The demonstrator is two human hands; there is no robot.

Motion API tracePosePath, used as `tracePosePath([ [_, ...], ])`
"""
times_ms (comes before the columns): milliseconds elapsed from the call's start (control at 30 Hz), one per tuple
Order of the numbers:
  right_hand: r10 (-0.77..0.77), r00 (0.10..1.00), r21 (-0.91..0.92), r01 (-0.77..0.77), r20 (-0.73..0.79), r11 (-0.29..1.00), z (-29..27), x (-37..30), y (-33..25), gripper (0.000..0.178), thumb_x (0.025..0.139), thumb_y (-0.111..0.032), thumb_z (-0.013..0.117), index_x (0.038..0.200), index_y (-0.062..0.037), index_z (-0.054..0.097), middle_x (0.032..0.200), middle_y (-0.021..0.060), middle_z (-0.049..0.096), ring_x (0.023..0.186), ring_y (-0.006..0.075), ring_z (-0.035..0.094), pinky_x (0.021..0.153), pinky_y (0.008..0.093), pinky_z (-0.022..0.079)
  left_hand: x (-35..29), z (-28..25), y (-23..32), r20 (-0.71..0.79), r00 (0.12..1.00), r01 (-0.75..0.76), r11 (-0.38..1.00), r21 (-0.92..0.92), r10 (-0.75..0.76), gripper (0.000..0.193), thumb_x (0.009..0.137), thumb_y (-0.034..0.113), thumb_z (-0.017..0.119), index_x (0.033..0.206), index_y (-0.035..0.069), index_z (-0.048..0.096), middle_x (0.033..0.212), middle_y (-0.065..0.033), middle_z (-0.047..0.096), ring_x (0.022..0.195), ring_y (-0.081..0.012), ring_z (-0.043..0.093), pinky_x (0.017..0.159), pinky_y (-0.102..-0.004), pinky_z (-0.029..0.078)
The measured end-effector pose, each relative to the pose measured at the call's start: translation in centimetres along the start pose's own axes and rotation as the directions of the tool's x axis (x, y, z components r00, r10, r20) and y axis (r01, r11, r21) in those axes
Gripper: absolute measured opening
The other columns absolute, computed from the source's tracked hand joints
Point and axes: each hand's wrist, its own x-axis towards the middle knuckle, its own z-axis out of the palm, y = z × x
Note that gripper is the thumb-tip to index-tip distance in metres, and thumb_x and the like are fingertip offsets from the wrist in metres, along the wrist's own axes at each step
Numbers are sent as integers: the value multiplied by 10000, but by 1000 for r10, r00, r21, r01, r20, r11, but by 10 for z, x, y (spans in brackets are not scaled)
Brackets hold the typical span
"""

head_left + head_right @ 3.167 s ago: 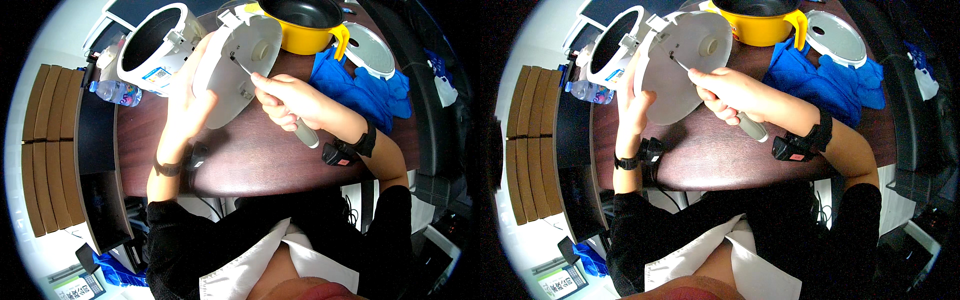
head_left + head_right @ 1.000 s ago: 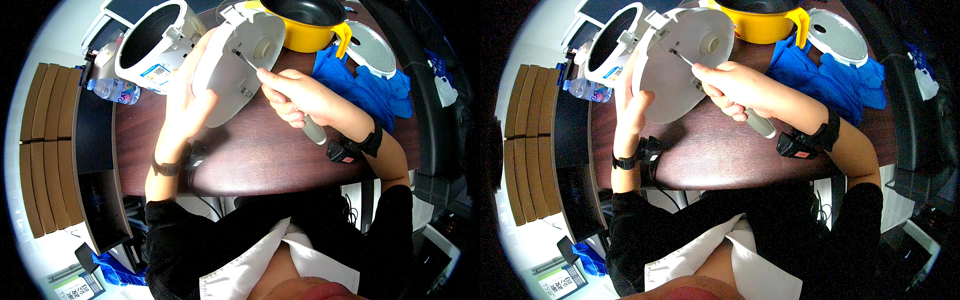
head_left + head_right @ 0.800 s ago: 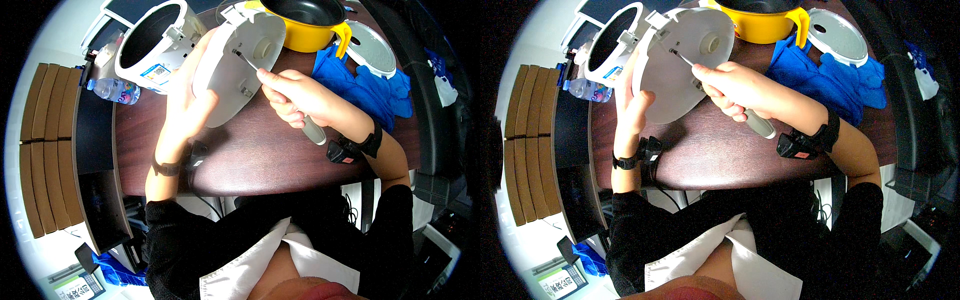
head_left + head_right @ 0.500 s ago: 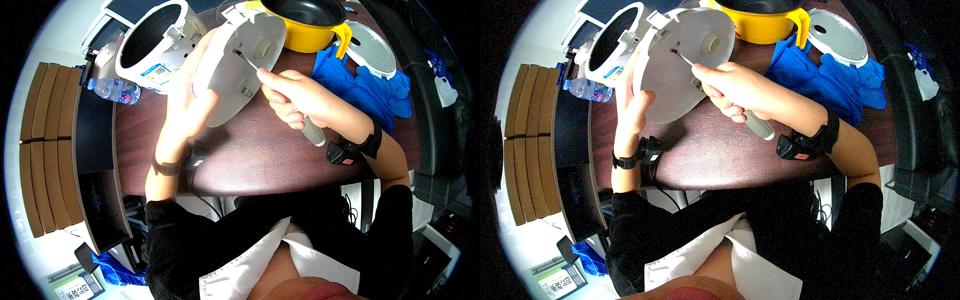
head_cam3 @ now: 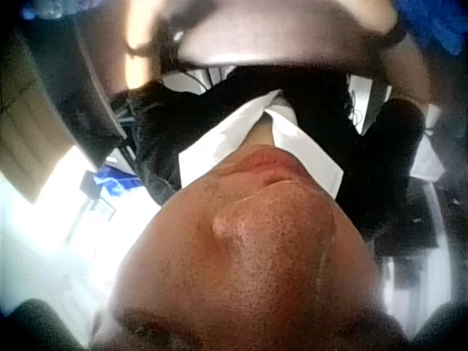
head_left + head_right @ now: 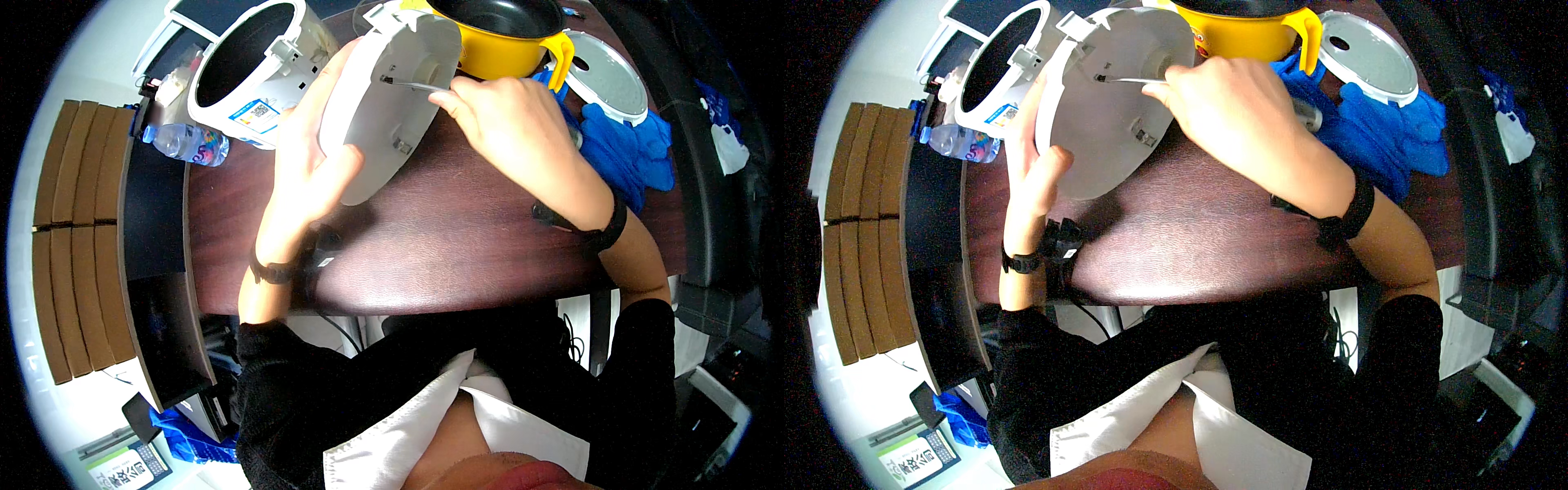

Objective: The person uses a screwdriver to remove screws from a white plastic lid and separates its components. They then continue unscrewing fasteners from the underside of the lid, detaching internal parts and placing them on the table.

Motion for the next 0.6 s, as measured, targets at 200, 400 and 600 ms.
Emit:
tracePosePath([
  [200,2,998,241,-18,68,970,-8,6,17,397,868,-372,519,637,-55,576,523,117,520,456,252,528,451,361,439,1,1,3,-21,993,116,990,-86,-118,706,653,279,465,1268,-59,388,1141,-227,536,1063,-277,526,927,-344,375],
  [400,16,725,686,-659,689,308,-4,4,8,469,933,-452,371,597,-126,359,456,-64,311,346,36,311,328,181,286,2,1,-3,-23,986,159,979,-131,-163,700,668,291,466,1259,-77,386,1134,-212,531,1056,-256,505,933,-331,357],
  [600,-62,679,673,-705,732,226,0,4,3,463,935,-448,370,594,-135,357,449,-61,326,339,37,310,330,179,296,1,-2,-4,-17,991,132,988,-84,-134,714,671,313,474,1264,-74,380,1119,-216,541,1041,-262,519,921,-333,369],
])
